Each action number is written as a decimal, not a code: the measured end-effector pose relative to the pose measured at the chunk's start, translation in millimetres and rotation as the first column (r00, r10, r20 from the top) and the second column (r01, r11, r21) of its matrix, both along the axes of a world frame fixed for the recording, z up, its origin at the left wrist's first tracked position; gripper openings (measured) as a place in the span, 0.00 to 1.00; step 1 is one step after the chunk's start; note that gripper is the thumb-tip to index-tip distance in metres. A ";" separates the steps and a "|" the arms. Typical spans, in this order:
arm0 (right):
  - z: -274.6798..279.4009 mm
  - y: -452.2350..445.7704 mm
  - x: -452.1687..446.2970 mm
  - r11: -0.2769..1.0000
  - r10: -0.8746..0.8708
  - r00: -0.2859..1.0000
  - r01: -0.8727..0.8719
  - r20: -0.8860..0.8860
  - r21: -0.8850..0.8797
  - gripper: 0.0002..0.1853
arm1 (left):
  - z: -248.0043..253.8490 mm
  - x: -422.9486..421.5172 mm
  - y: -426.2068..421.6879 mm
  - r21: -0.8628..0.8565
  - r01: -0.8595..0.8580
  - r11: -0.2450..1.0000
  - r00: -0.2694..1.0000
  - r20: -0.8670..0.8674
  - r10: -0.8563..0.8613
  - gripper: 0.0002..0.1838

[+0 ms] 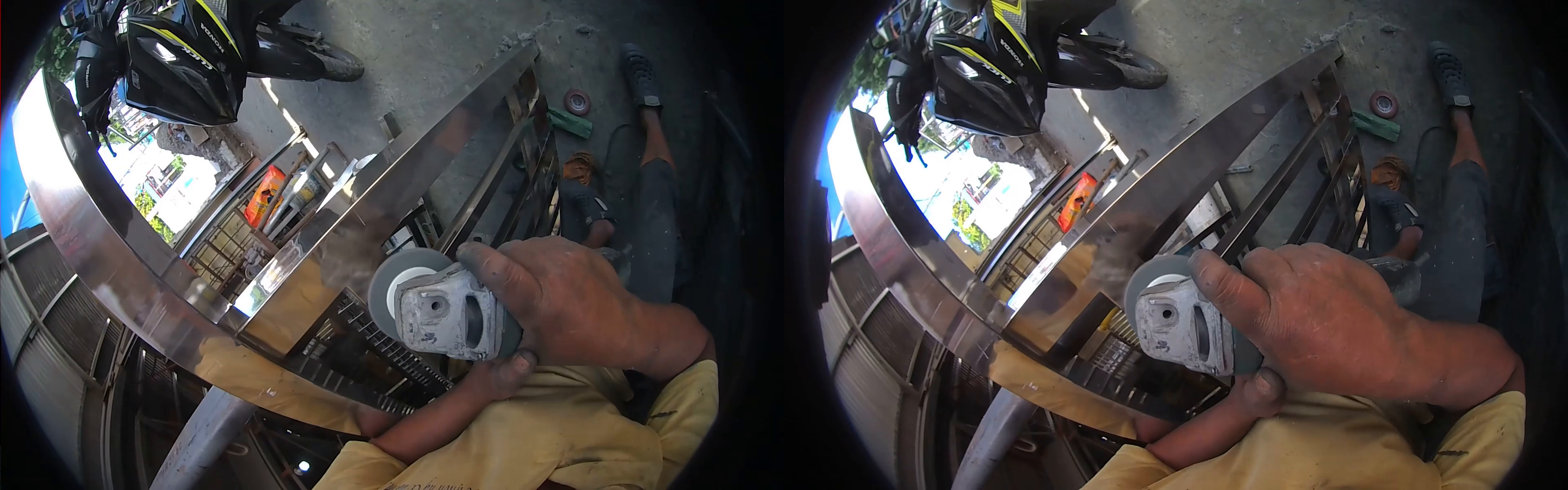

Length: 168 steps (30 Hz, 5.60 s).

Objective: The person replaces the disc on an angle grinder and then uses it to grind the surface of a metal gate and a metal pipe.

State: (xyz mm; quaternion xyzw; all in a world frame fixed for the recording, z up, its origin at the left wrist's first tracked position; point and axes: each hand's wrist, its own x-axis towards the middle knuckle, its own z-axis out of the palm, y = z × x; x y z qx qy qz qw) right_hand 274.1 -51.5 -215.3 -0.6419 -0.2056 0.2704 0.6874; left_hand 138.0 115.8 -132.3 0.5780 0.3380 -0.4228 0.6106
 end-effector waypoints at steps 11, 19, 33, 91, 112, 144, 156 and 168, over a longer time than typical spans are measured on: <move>3.0 -2.1 1.6 1.000 0.016 0.999 -0.015 0.040 -0.018 0.42 | 6.3 11.7 -0.7 -0.014 0.005 1.000 1.000 -0.007 -0.005 0.44; 1.4 -2.9 -0.1 0.999 0.018 1.000 -0.018 -0.002 -0.042 0.42 | 2.7 8.8 -3.9 0.004 0.001 1.000 0.999 -0.036 -0.001 0.44; -5.9 -2.0 -6.2 0.998 0.022 0.995 -0.027 -0.101 -0.049 0.45 | -0.1 21.9 -7.4 0.020 -0.012 1.000 0.998 -0.056 0.013 0.43; -16.0 11.5 -7.6 0.973 -0.223 0.974 0.224 -0.034 0.062 0.46 | -5.7 39.4 -11.2 0.122 0.034 0.992 0.999 -0.028 -0.031 0.43; -14.8 18.2 4.1 0.968 -0.202 0.975 0.213 -0.096 0.129 0.45 | 0.2 49.9 -9.3 0.094 -0.058 0.994 0.993 0.106 0.048 0.37; 0.0 -2.7 22.2 0.998 0.059 0.994 -0.057 -0.094 0.022 0.53 | 11.8 41.7 -20.0 0.073 -0.081 0.994 0.996 -0.024 0.083 0.38; -1.8 1.4 21.6 1.000 -0.002 0.990 0.006 -0.140 0.029 0.53 | 11.5 60.9 -25.7 0.110 -0.106 0.988 0.994 -0.009 0.107 0.31; -6.1 5.5 14.1 0.998 -0.023 0.991 0.030 -0.130 0.048 0.50 | 4.1 58.4 -30.8 0.194 -0.177 0.965 0.984 0.056 0.169 0.25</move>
